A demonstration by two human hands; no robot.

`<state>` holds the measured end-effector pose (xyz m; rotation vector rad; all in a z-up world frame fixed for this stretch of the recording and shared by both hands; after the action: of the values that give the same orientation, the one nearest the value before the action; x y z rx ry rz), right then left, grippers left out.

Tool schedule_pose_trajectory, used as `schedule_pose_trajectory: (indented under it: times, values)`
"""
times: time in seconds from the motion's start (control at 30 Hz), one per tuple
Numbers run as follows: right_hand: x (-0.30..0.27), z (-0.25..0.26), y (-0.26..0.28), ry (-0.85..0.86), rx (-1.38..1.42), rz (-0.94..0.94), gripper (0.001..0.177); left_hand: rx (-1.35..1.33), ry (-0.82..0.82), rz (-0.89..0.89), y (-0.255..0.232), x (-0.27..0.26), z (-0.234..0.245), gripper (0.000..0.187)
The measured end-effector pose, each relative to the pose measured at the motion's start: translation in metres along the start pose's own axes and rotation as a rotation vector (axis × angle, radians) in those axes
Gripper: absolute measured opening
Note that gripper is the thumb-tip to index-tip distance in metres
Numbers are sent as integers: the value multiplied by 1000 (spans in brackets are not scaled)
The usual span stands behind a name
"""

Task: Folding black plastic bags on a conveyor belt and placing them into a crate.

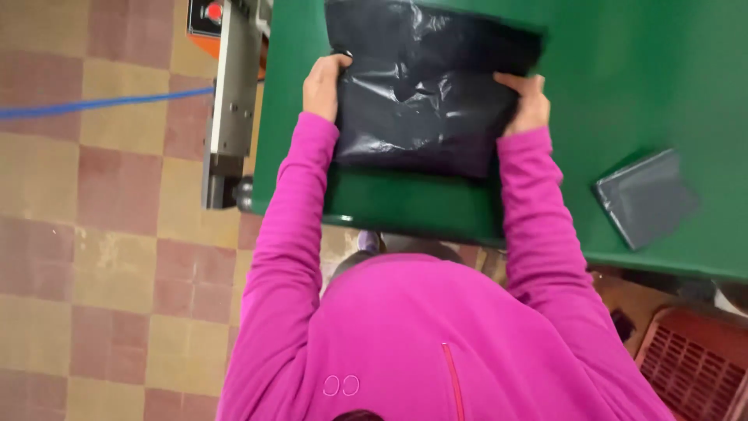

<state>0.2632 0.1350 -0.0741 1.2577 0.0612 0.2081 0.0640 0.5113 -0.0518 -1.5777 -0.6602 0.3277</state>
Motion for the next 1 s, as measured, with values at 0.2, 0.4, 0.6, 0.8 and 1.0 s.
schedule_pose_trajectory:
  times: [0.2, 0.4, 0.6, 0.8, 1.0]
  values:
    - [63, -49, -2, 286, 6, 8, 24, 658, 16, -149, 26, 32, -18, 15]
    - [110, -55, 36, 165, -728, 521, 32, 790, 41, -76, 21, 25, -18, 18]
    - [148, -103, 38, 521, -864, 520, 58, 988, 108, -102, -28, 25, -41, 23]
    - [141, -123, 25, 752, -1131, 461, 36, 819, 455, -406, -16, 12, -108, 26]
    - [46, -83, 122, 404, -983, 915, 16, 45, 391, 822, 160, 15, -84, 45]
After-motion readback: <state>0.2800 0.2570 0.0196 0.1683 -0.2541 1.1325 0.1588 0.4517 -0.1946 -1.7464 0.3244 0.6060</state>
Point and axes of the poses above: each hand's wrist, its own x-axis towards the middle knuckle, its own z-axis out of the back of the hand, y = z × x, the point moved 4 cm from there along x, towards the middle knuckle, and after that the axes turned 5 degrees about -x, right-handed, at the moved point
